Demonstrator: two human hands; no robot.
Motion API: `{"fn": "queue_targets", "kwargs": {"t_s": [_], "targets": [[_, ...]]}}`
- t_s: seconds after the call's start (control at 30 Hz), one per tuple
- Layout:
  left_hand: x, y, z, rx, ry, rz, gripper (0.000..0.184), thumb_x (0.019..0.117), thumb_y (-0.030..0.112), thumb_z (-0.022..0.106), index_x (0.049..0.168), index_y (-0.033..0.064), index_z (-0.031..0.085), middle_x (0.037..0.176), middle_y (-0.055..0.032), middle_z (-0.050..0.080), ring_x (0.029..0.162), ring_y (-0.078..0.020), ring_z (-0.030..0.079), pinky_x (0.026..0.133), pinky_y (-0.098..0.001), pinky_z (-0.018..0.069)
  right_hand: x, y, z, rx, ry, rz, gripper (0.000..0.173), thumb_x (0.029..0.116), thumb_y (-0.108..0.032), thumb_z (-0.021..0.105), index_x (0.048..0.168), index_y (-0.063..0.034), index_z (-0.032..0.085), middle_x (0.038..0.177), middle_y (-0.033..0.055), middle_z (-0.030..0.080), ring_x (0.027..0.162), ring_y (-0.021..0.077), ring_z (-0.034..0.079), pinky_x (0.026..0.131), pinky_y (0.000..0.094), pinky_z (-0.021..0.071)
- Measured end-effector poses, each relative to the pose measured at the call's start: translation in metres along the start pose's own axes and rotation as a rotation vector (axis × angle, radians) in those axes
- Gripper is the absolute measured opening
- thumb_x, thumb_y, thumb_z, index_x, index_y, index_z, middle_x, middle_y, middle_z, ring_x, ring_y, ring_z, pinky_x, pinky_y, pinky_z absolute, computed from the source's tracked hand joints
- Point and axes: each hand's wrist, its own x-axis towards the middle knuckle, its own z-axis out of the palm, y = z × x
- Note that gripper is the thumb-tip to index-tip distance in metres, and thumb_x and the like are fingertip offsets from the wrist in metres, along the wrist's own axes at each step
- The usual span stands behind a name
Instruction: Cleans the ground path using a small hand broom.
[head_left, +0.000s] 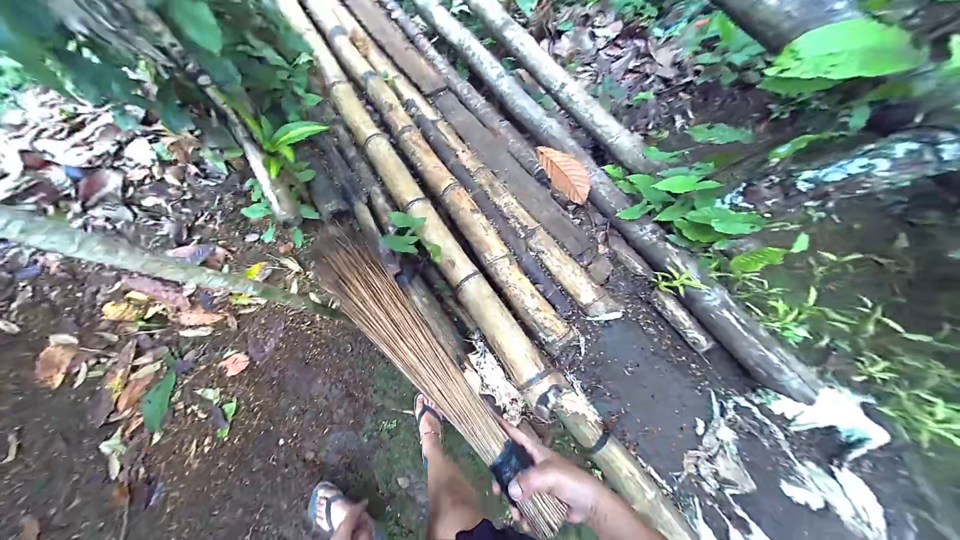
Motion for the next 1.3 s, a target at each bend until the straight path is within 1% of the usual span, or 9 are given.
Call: {"fn": "queue_targets", "kwargs": {"t_s": [0.2,0.37,0.5,0.63,0.73,0.83,1.0,1.2,1.3], "targets": [[-0.001,0.035,-0.020,-0.256,0.147,0.134,0.043,0.0985,0.015,0.053,0.139,0.0063,0.060,0.121,-0.0122,0.072,0.112,-0.0238,0.069,0.101,-0.0483,0.0532,0.010,-0.007,0.043,0.116,0.126,0.024,0.106,0.0795,-0.019,0.073,0.163,-0.0279,0.008,0.099,0.0130,0.067,0.068,0.0246,0.068,0.057,0.0395,0.0604],[-0.005,-0.006,-0.032,-0.309,0.101,0.026,0.042,0.1007,0.012,0.054,0.142,0.0043,0.057,0.126,-0.0163,0.070,0.114,-0.0258,0.069,0.101,-0.0475,0.0534,0.168,-0.045,0.015,0.184,0.337,-0.022,0.058,0.0945,-0.013,0.059,0.147,-0.0159,0.035,0.090,0.0126,0.062,0.068,0.0225,0.063,0.059,0.0378,0.0565],[-0.011,-0.051,-0.047,-0.271,0.092,-0.139,0.043,0.1021,0.011,0.055,0.143,-0.0010,0.054,0.130,-0.0232,0.066,0.119,-0.0334,0.066,0.106,-0.0515,0.0493,0.238,-0.056,0.016,0.104,0.303,0.031,0.080,0.0960,-0.012,0.061,0.161,-0.0285,0.018,0.100,0.0135,0.060,0.074,0.0245,0.064,0.063,0.0402,0.0570],[-0.027,-0.086,-0.058,-0.161,0.019,-0.236,0.042,0.1033,0.016,0.055,0.143,0.0015,0.055,0.128,-0.0218,0.068,0.120,-0.0354,0.065,0.108,-0.0556,0.0470,0.157,-0.005,0.042,0.101,0.127,0.007,0.100,0.0844,-0.015,0.067,0.163,-0.0277,0.006,0.096,0.0118,0.065,0.069,0.0226,0.065,0.059,0.0395,0.0577],[-0.019,-0.099,-0.069,-0.137,0.002,-0.237,0.041,0.1023,0.019,0.056,0.141,0.0044,0.059,0.124,-0.0194,0.070,0.118,-0.0344,0.066,0.105,-0.0572,0.0479,0.103,0.021,0.073,0.355,-0.138,-0.043,0.086,0.0818,-0.019,0.072,0.155,-0.0250,0.028,0.103,0.0137,0.068,0.069,0.0223,0.068,0.058,0.0361,0.0594],[-0.002,-0.089,-0.089,-0.186,0.050,-0.201,0.041,0.1026,0.019,0.055,0.140,0.0031,0.059,0.126,-0.0213,0.068,0.119,-0.0350,0.065,0.105,-0.0574,0.0476,0.098,0.031,0.110,0.766,-0.429,-0.056,0.041,0.0841,-0.026,0.074,0.121,-0.0106,0.064,0.105,0.0121,0.070,0.073,0.0191,0.070,0.062,0.0311,0.0595],[0.021,-0.037,-0.125,-0.466,0.130,-0.102,0.038,0.1034,0.012,0.053,0.139,0.0002,0.056,0.124,-0.0200,0.068,0.108,-0.0265,0.068,0.094,-0.0451,0.0541,0.132,-0.011,0.129,0.014,0.102,-0.100,0.110,0.0791,-0.010,0.074,0.165,-0.0244,0.007,0.115,0.0168,0.062,0.072,0.0250,0.067,0.064,0.0417,0.0616],[0.030,-0.025,-0.139,-0.594,0.163,-0.107,0.039,0.1030,0.012,0.052,0.140,-0.0015,0.054,0.126,-0.0215,0.066,0.108,-0.0265,0.068,0.093,-0.0420,0.0550,0.100,-0.010,0.120,0.290,0.319,-0.049,0.099,0.0806,-0.012,0.069,0.161,-0.0245,0.014,0.093,0.0149,0.066,0.067,0.0267,0.068,0.055,0.0403,0.0600],[0.036,-0.029,-0.135,-0.565,0.175,-0.125,0.039,0.1036,0.012,0.052,0.141,-0.0020,0.054,0.127,-0.0228,0.066,0.110,-0.0275,0.067,0.094,-0.0433,0.0540,0.150,-0.035,0.072,0.147,0.405,-0.049,0.094,0.0856,-0.009,0.068,0.162,-0.0225,0.014,0.097,0.0153,0.063,0.070,0.0266,0.066,0.061,0.0429,0.0593]]}}
